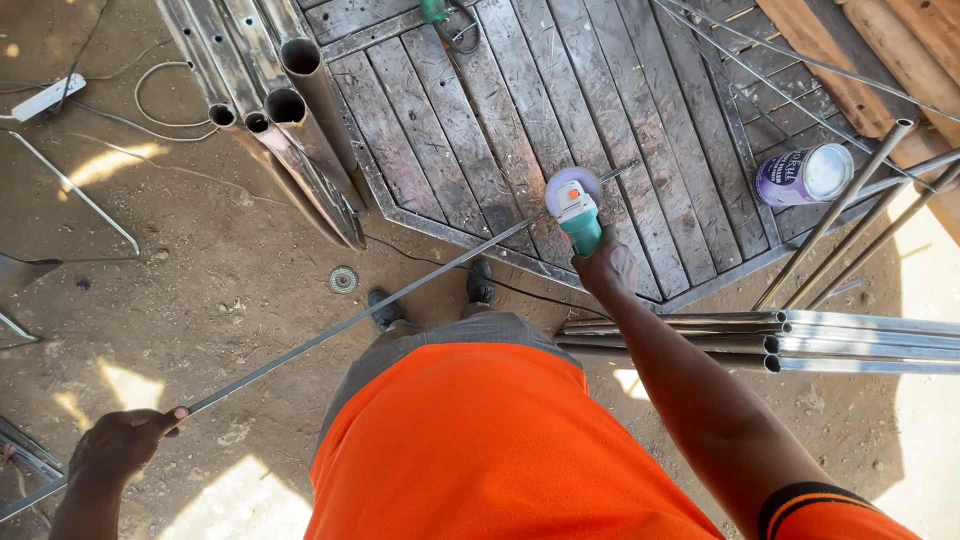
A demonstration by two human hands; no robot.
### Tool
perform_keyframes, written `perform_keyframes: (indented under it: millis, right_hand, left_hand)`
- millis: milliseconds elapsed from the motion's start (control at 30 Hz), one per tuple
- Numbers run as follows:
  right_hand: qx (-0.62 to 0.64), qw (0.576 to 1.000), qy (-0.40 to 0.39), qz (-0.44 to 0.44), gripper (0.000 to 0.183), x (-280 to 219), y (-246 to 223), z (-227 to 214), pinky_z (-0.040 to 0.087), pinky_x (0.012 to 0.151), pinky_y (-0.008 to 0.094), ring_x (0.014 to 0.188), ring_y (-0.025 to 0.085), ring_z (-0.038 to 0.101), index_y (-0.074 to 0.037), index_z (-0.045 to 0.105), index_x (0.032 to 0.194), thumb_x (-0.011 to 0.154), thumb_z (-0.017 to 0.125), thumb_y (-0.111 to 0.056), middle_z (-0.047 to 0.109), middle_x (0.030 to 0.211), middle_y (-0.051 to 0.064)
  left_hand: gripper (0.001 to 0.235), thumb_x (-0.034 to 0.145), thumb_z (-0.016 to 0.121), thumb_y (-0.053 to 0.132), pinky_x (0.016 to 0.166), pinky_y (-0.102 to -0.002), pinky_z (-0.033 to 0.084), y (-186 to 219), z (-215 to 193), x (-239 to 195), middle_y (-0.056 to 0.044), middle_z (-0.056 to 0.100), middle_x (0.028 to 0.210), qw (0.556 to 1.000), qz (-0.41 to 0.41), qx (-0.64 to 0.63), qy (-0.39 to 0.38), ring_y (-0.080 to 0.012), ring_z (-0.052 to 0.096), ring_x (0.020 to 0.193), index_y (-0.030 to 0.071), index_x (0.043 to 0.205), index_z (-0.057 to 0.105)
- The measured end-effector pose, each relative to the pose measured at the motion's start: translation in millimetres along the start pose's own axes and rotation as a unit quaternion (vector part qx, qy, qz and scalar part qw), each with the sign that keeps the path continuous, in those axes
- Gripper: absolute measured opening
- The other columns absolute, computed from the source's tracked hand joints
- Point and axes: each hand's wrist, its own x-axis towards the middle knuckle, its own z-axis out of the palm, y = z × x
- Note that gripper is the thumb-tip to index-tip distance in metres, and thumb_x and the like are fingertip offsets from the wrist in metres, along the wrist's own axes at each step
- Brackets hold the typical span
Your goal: Grinding the ends of thin metal rods using a handheld angle grinder.
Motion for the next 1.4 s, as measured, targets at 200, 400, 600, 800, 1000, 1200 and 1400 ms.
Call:
perform_keyframes:
  millis: [200, 400, 600, 800, 1000, 1200, 1400]
  right_hand:
    - [-0.027, 0.998, -0.047, -0.026, 0.058, -13, 1, 33, 0.053, 0.049, 0.035, 0.069, 0.025, 0.065, -0.013, 0.041, 0.137, 0.092, 0.074, -0.029, 0.069, 0.096, 0.013]
    - [-0.045, 0.99, -0.097, -0.091, 0.049, -57, -41, 38, 0.051, 0.065, 0.05, 0.083, 0.037, 0.068, -0.013, 0.048, 0.119, 0.082, 0.075, -0.029, 0.072, 0.101, 0.016]
    - [-0.005, 0.999, -0.04, -0.023, 0.059, -21, -7, 40, 0.055, 0.06, 0.039, 0.083, 0.029, 0.067, -0.012, 0.045, 0.134, 0.089, 0.077, -0.033, 0.07, 0.105, 0.014]
    - [0.0, 1.0, -0.028, 0.003, 0.057, -19, -5, 8, 0.051, 0.062, 0.045, 0.084, 0.033, 0.065, -0.013, 0.046, 0.133, 0.086, 0.074, -0.03, 0.068, 0.101, 0.015]
    - [0.005, 1.0, -0.008, 0.001, 0.053, 5, 18, 14, 0.05, 0.066, 0.05, 0.088, 0.038, 0.067, -0.011, 0.047, 0.127, 0.085, 0.072, -0.031, 0.069, 0.104, 0.019]
    - [0.073, 0.993, -0.018, 0.091, 0.084, 36, 37, -17, 0.054, 0.08, 0.053, 0.101, 0.04, 0.066, -0.014, 0.044, 0.149, 0.076, 0.077, -0.041, 0.068, 0.118, 0.016]
    - [0.287, 0.94, -0.137, 0.121, 0.066, 6, 34, -3, 0.059, 0.061, 0.037, 0.068, 0.024, 0.068, -0.004, 0.053, 0.134, 0.076, 0.084, -0.013, 0.072, 0.101, 0.015]
  left_hand:
    - [0.066, 0.083, 0.057, 0.077, 0.098, -0.05, 0.051, 2, 0, 4, -0.017, 0.085, 0.117, 1.0, 0.021, 0.013, -0.003, -0.0424, 0.071, 0.119, 0.026, 0.098, 0.096]
    - [0.066, 0.084, 0.059, 0.076, 0.098, -0.051, 0.049, 8, -2, 2, -0.017, 0.084, 0.121, 1.0, 0.023, -0.002, 0.002, -0.0436, 0.069, 0.122, 0.023, 0.101, 0.095]
    - [0.068, 0.084, 0.056, 0.078, 0.099, -0.053, 0.05, 4, -2, 6, -0.018, 0.081, 0.126, 1.0, 0.023, 0.016, 0.0, -0.0454, 0.066, 0.125, 0.025, 0.102, 0.094]
    - [0.071, 0.085, 0.055, 0.078, 0.103, -0.056, 0.049, -1, 1, 6, -0.019, 0.079, 0.131, 0.999, 0.037, 0.007, -0.001, -0.0478, 0.067, 0.125, 0.024, 0.108, 0.094]
    - [0.069, 0.086, 0.059, 0.076, 0.1, -0.05, 0.049, 2, -4, -6, -0.019, 0.087, 0.116, 1.0, 0.013, 0.005, 0.007, -0.0419, 0.071, 0.119, 0.02, 0.102, 0.096]
    - [0.079, 0.092, 0.048, 0.076, 0.104, -0.052, 0.049, 0, -6, -15, -0.014, 0.082, 0.13, 0.998, 0.039, 0.045, -0.007, -0.0382, 0.072, 0.12, 0.016, 0.108, 0.096]
    - [0.078, 0.088, 0.056, 0.078, 0.101, -0.049, 0.049, -10, 11, 9, -0.015, 0.084, 0.13, 0.999, -0.02, 0.036, -0.023, -0.0402, 0.076, 0.114, 0.015, 0.102, 0.101]
